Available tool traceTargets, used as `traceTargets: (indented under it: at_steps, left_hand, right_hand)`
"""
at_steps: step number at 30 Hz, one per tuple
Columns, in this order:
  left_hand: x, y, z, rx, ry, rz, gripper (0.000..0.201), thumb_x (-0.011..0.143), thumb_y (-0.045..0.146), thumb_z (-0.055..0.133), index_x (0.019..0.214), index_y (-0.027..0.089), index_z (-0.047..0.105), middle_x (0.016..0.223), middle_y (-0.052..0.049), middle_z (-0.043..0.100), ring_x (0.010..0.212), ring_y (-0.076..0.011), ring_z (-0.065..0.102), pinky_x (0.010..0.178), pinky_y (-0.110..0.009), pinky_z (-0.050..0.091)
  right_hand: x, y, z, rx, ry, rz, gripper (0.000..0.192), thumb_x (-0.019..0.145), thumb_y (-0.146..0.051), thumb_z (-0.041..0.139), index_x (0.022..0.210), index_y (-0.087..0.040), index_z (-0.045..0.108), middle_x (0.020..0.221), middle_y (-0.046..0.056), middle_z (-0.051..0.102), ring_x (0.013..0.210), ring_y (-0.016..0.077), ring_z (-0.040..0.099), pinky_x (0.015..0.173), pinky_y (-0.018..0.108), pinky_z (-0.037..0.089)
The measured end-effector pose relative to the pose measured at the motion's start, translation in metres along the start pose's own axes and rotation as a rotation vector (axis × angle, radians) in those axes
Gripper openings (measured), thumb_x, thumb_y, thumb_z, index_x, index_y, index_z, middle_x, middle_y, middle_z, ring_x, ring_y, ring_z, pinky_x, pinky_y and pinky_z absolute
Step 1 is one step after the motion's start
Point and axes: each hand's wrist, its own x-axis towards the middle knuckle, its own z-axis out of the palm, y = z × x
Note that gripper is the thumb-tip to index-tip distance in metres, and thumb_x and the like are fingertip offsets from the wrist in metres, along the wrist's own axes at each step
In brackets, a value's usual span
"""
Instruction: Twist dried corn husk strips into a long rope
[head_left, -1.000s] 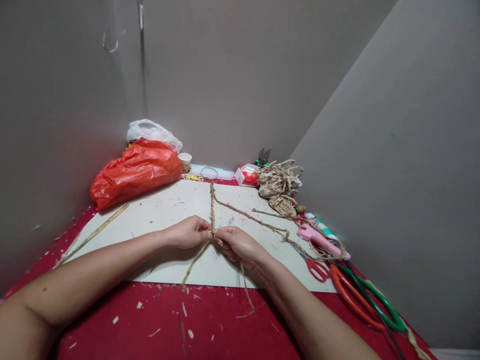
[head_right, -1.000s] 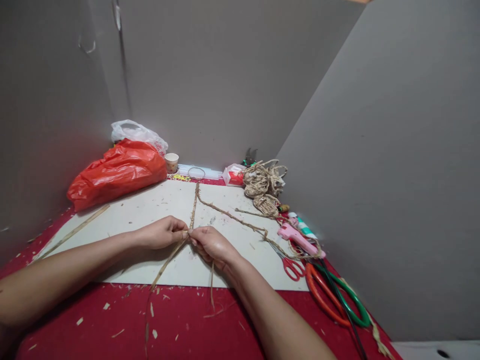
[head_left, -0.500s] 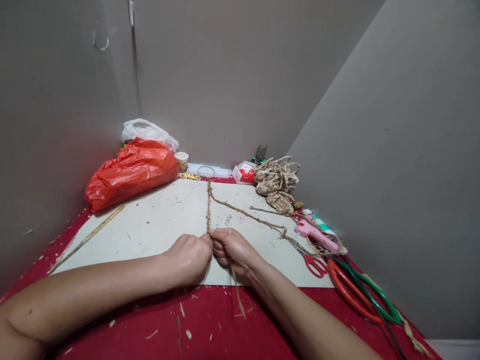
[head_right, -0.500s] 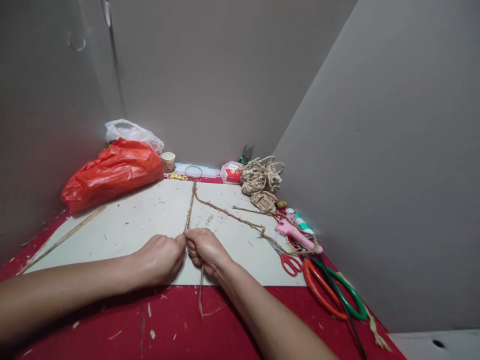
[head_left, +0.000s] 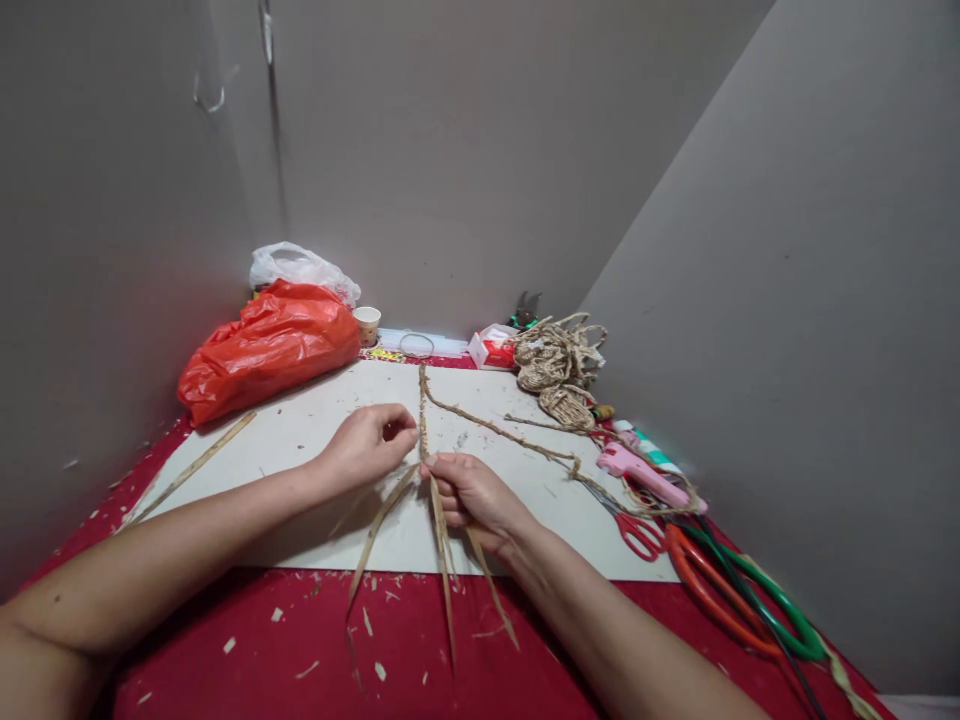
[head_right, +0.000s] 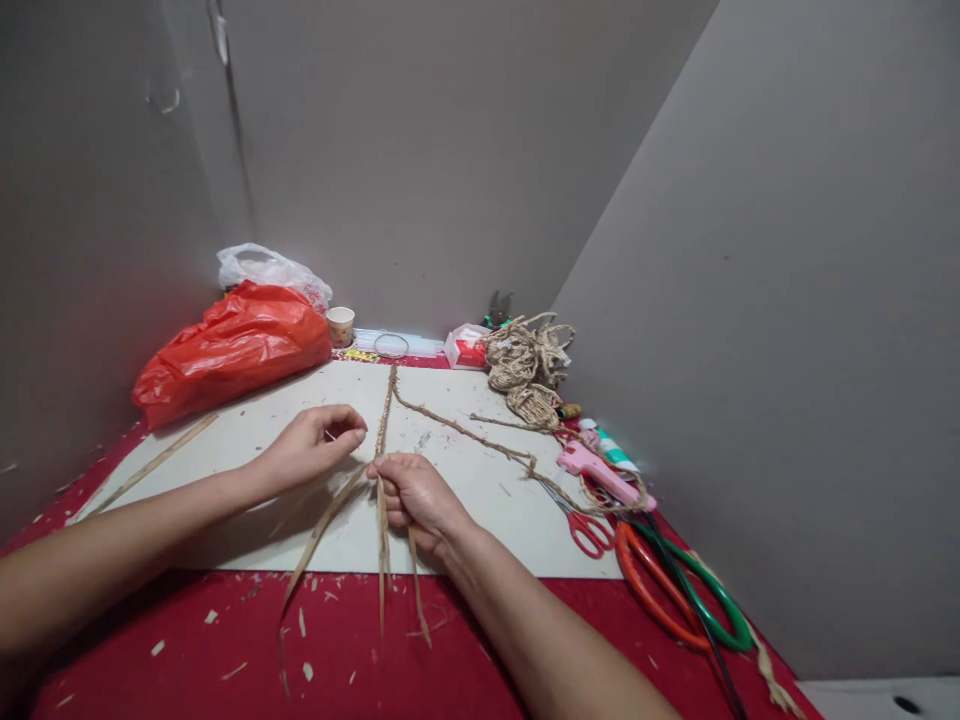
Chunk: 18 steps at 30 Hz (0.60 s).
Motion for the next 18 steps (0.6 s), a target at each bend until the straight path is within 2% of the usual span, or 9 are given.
traceTargets:
  at_steps: [2,4,6,8,9,14,16,18]
  left_hand:
    - [0.006,-0.011,0.007,-0.29,-0.184,-0.21,0.02,0.077,0.03,0.045,0.077,0.013,0.056,0.064,-0.002,0.058,0.053,-0.0089,0.047,0.054,-0.022,0.037]
    - [0.005,-0.017,0.016,-0.476,-0.366,-0.39,0.023,0.079,0.032,0.041,0.069,0.014,0.051,0.053,0.001,0.05,0.042,-0.0072,0.04,0.045,-0.021,0.031]
    - [0.002,-0.019,0.021,-0.518,-0.418,-0.459,0.024,0.08,0.031,0.039,0.064,0.016,0.048,0.045,0.006,0.038,0.035,-0.005,0.026,0.039,-0.02,0.02]
    - [0.001,-0.019,0.021,-0.471,-0.397,-0.425,0.023,0.08,0.028,0.041,0.063,0.015,0.049,0.043,0.008,0.03,0.035,-0.0043,0.018,0.039,-0.021,0.013]
    - [0.001,-0.019,0.019,-0.434,-0.387,-0.384,0.022,0.079,0.026,0.042,0.065,0.014,0.052,0.044,0.008,0.031,0.036,-0.0043,0.018,0.04,-0.021,0.014]
    - [0.007,-0.026,0.012,-0.219,-0.379,-0.225,0.024,0.077,0.019,0.044,0.07,0.009,0.064,0.058,0.0,0.056,0.05,-0.0063,0.038,0.052,-0.019,0.031]
    - [0.007,-0.028,0.013,-0.182,-0.407,-0.215,0.026,0.079,0.02,0.043,0.072,0.009,0.066,0.065,-0.002,0.061,0.058,-0.0079,0.046,0.059,-0.019,0.035]
    - [0.006,-0.032,0.016,-0.116,-0.42,-0.228,0.025,0.078,0.023,0.046,0.072,0.01,0.066,0.065,-0.001,0.061,0.06,-0.0088,0.047,0.06,-0.02,0.036]
  right_hand:
    - [0.0,0.0,0.0,-0.032,-0.018,0.001,0.022,0.069,-0.032,0.062,0.064,-0.015,0.05,0.04,-0.013,0.022,0.035,0.0009,0.008,0.034,0.017,0.003]
    - [0.0,0.0,0.0,-0.073,-0.012,0.0,0.023,0.07,-0.035,0.061,0.063,-0.015,0.05,0.04,-0.013,0.024,0.035,0.001,0.009,0.034,0.017,0.004]
    - [-0.001,0.0,-0.001,-0.11,0.005,0.003,0.024,0.07,-0.036,0.06,0.064,-0.015,0.05,0.041,-0.013,0.024,0.035,0.0013,0.01,0.035,0.017,0.005]
    - [-0.001,-0.001,-0.002,-0.151,0.012,0.009,0.025,0.071,-0.038,0.061,0.067,-0.016,0.051,0.042,-0.013,0.023,0.035,0.0019,0.011,0.035,0.017,0.006]
    - [-0.001,-0.002,-0.003,-0.179,0.007,0.015,0.025,0.071,-0.04,0.06,0.068,-0.016,0.051,0.042,-0.012,0.023,0.036,0.0023,0.011,0.035,0.018,0.006]
    - [-0.002,-0.003,-0.006,-0.436,0.017,0.031,0.031,0.074,-0.047,0.056,0.068,-0.017,0.053,0.04,-0.011,0.024,0.036,0.0045,0.014,0.036,0.02,0.009]
    - [-0.003,-0.001,-0.008,-0.587,0.05,-0.019,0.032,0.074,-0.047,0.056,0.067,-0.016,0.054,0.042,-0.008,0.031,0.038,0.0056,0.022,0.037,0.02,0.015]
    - [-0.003,0.002,-0.011,-0.757,0.065,-0.13,0.033,0.074,-0.047,0.055,0.063,-0.016,0.055,0.051,-0.001,0.047,0.047,0.0093,0.038,0.043,0.021,0.03]
